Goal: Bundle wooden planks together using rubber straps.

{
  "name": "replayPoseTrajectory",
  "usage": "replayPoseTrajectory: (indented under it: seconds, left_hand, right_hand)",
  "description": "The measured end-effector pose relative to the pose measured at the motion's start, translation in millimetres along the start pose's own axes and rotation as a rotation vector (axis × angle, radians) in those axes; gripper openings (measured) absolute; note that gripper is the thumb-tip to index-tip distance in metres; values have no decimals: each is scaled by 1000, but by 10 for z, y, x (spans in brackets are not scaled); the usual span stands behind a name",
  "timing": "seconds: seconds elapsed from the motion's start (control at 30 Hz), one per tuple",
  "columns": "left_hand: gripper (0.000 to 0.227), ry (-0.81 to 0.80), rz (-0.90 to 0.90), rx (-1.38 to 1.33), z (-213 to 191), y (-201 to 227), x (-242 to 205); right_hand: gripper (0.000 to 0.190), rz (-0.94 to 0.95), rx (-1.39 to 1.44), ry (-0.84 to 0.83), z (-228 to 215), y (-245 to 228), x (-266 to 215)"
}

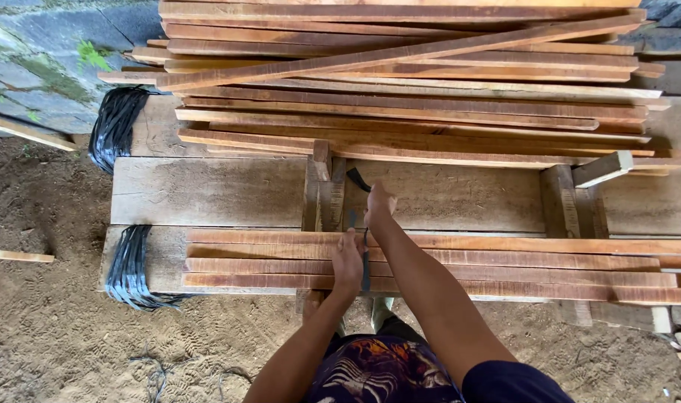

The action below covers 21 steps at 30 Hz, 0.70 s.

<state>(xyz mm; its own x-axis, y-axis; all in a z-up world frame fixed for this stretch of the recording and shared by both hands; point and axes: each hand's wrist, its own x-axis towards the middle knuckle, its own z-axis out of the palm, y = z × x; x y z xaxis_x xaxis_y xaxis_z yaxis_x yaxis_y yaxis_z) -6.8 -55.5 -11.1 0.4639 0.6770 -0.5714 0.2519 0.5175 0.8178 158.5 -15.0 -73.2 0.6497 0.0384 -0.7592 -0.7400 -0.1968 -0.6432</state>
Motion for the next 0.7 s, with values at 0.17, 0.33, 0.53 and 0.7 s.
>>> replayPoseTrajectory:
  seconds: [0.17, 0.33, 0.53, 0.7]
  left_hand:
    - [46, 4, 11, 22, 18, 456, -338]
    - [45, -23, 60, -9, 64, 534, -408]
    - [46, 49, 1, -59, 44, 359, -322]
    - [44, -18, 62, -22, 53, 372, -348]
  right_hand:
    - [74, -99, -417, -10, 368, 569, 720]
    - [79, -203, -917, -29, 245, 574, 620]
    - [48, -154, -808, -24, 200, 520, 531]
    - [53, -150, -781, -28, 154, 535, 631]
